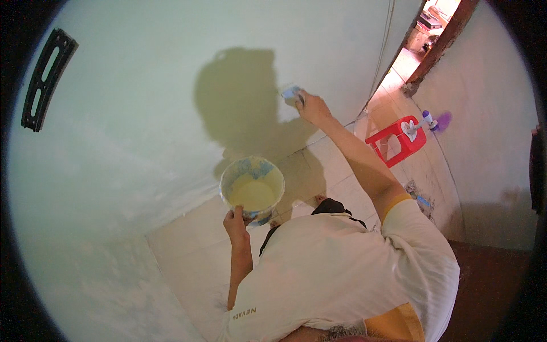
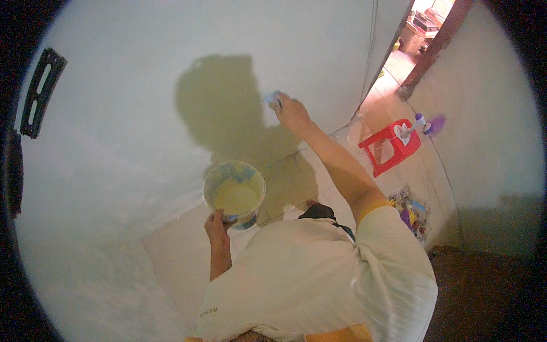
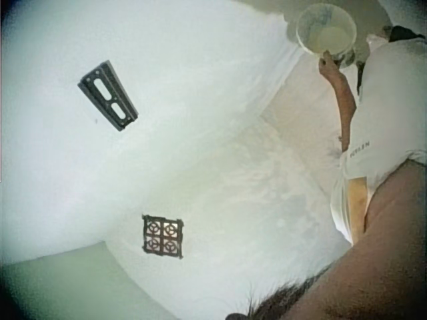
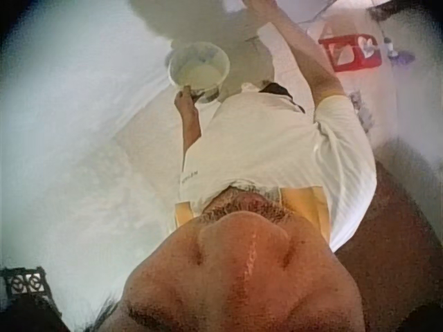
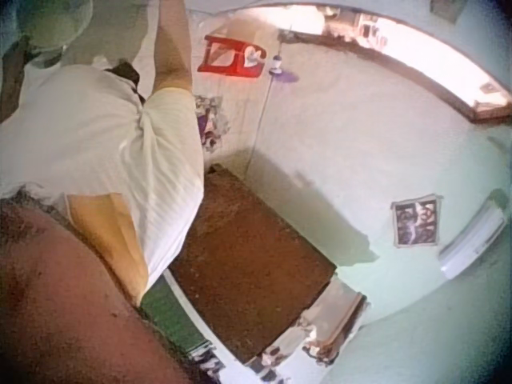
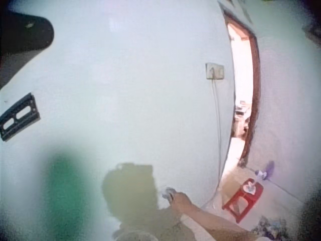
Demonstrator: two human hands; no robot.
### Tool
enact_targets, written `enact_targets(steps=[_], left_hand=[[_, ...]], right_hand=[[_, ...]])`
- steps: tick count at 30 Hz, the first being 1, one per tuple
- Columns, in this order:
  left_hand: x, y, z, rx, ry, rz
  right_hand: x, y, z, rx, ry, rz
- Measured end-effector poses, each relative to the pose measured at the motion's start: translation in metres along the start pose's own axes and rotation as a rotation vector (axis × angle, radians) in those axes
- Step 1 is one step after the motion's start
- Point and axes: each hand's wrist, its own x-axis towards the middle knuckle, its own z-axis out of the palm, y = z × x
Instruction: The person applies paint to an interior wall using a brush, dipping the brush into a bucket of paint between strokes.
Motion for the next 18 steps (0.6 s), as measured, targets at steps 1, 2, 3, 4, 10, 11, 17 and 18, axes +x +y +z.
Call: enact_targets(steps=[1, 2, 3, 4, 10, 11, 17, 18], left_hand=[[0.0, 0.0, 0.002, 0.006, -0.002, -0.004], [0.0, 0.0, 0.003, 0.011, -0.002, -0.009], [-0.001, -0.001, 0.002, 0.002, -0.001, -0.012], [-0.002, -0.003, 0.001, -0.006, -0.001, -0.015], [0.0, -0.002, 0.011, -0.023, -0.039, -0.043], [0.001, -0.003, 0.011, -0.023, -0.046, -0.052], [0.007, -0.013, 0.01, -0.055, -0.077, -0.036], [0.01, -0.015, 0.01, -0.053, -0.094, -0.021]], right_hand=[[0.005, -0.019, -0.027, 0.008, 0.055, -0.036], [0.008, -0.037, -0.054, 0.016, 0.108, -0.073], [0.005, -0.062, -0.085, 0.068, 0.134, -0.087], [-0.002, -0.089, -0.115, 0.119, 0.162, -0.101], [0.001, -0.078, -0.077, 0.072, 0.286, -0.123], [-0.002, -0.062, -0.054, 0.031, 0.202, -0.064], [-0.069, 0.019, 0.036, 0.019, -0.108, 0.062], [-0.077, 0.019, 0.036, 0.067, -0.128, 0.077]])
